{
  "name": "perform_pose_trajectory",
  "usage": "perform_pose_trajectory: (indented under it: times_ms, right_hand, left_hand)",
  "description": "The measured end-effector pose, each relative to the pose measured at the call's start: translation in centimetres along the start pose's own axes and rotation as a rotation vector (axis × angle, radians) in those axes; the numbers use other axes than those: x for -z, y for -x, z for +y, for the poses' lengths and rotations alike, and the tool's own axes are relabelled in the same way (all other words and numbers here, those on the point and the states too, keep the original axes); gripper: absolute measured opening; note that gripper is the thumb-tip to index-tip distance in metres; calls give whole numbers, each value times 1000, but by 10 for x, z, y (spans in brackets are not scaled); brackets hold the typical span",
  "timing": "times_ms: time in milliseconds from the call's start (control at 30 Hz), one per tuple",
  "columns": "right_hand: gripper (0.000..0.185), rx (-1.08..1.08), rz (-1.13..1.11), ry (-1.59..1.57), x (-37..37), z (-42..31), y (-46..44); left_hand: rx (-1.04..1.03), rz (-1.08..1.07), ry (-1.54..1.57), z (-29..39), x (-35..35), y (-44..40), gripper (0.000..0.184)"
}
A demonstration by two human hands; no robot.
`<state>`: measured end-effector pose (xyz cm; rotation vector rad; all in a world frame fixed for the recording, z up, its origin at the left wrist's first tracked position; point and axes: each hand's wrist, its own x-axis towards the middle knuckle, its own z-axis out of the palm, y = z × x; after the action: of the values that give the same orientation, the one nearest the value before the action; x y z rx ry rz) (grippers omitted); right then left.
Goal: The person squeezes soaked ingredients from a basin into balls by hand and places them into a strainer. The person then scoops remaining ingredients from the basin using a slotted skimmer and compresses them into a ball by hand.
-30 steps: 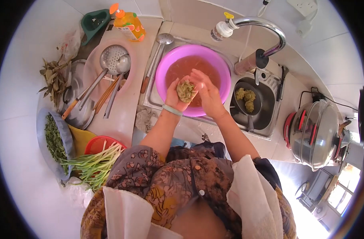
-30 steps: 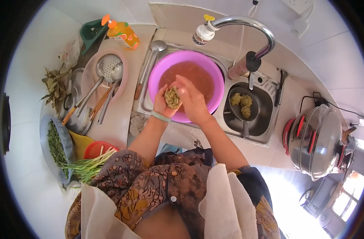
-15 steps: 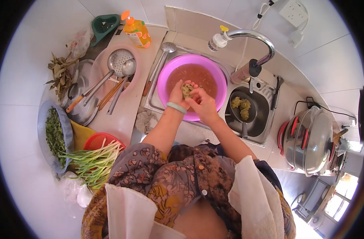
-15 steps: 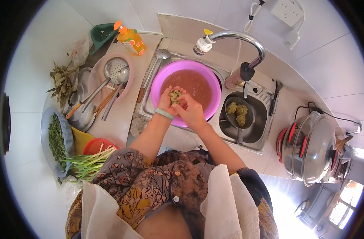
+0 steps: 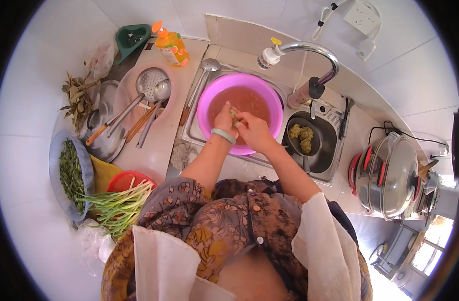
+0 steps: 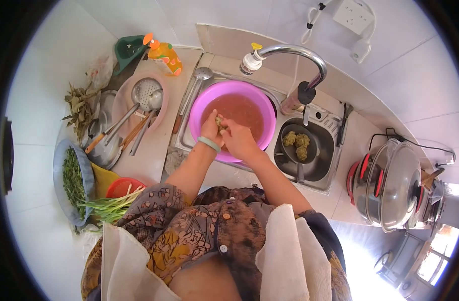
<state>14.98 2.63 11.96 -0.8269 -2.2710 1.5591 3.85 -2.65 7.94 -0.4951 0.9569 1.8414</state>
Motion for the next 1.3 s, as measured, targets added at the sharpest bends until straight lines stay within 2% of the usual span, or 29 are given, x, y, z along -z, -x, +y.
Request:
perform_pose_trajectory:
  times_ms: [33,133,233,333,433,533,633,733,833,933,1233,1300]
  right_hand:
    - [23,21,-5,-60,4,1,1]
    - [31,-187,96,-433,30,-3,8]
    - [33,-307,160,-460,41,11,10]
    - [41,-251,234,-512,23,8,7]
    - [49,-466,180,-744,12,-12,-6]
    - [50,-547,151,-700,-2,0,-25]
    - [51,-452,180,-797,-11,-2,-25]
    - [50,-477,221,-845,-5,-24,-23]
    - [49,-520,223,-688,-11,-8,-31]
    - [50,-455,258,-557,-13,7,-31]
    - [54,-427,226,-385,-8,25,-41]
    - [54,-433,228,-364,-8,29,-41]
  left_hand:
    - [6,8,-14,6,-3,0,28]
    - [126,-86,56,16,4,-13,28]
    - [152,-70,22,19,-10,1,27]
    - [150,-84,-23,11,-14,3,27]
    - [166,-65,-45,3,-19,2,26]
    - [165,-171,-69,-6,-23,5,25]
    - [112,-88,-130,-6,-38,27,25]
    - [95,-60,-206,-8,-39,26,33]
    - [55,-9,-157,-9,-47,36,30]
    - [-9,-52,-160,-18,-38,24,31]
    - [21,-14,-114,-22,-42,15,29]
    - [34,-24,-139,-24,-39,11,37]
